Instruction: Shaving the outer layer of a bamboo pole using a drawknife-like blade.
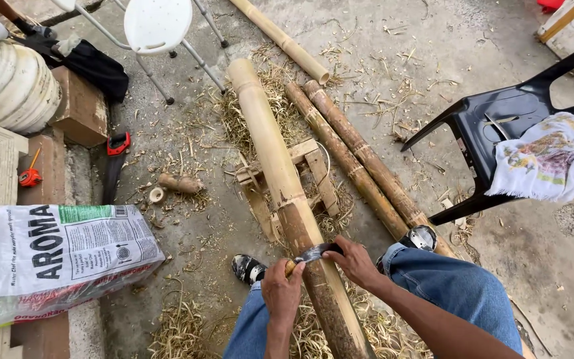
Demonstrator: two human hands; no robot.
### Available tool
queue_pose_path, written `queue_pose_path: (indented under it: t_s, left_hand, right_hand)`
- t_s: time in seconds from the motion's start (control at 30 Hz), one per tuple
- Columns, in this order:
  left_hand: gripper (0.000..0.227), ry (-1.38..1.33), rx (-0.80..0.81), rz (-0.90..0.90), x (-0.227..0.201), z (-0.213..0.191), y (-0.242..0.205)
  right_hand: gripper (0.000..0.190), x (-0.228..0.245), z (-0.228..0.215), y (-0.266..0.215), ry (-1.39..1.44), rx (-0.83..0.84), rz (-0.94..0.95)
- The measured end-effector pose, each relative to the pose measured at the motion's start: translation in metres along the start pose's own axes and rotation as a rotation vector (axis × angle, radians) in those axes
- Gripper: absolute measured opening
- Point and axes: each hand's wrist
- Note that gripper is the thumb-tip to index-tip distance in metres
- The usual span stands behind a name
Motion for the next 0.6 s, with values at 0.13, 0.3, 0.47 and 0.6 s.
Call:
queue_pose_path:
  t_s: [0.13, 0.3, 0.47, 0.6]
  left_hand:
    - [0.041, 0.072, -0.061, 0.012, -0.019, -0.006, 0.017]
    - [0.043, 0.057, -0.031, 0.025, 0.008, 0.012, 0.056]
    - [0.044, 0.066, -0.092, 0.1, -0.01, -0.001, 0.103]
    - [0.047, 0.079, -0.151, 0.149, -0.005, -0.003, 0.128]
  right_hand:
    - [0.044, -0.007, 0.007, 0.015, 0.027, -0.014, 0.027]
    - [0.044, 0.003, -0.003, 0.054, 0.045, -0.046, 0.014]
    - [0.045, 0.013, -0.015, 0.1, 0.05, -0.172, -0.179]
    - [0.047, 0.018, -0.01, 0.126, 0.031, -0.182, -0.138]
Point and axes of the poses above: each hand's wrist, its own y-axis towards the middle knuckle, its own z-axis out of the palm, x = y × z, and after that the axes turned 5 degrees about -y, right-handed
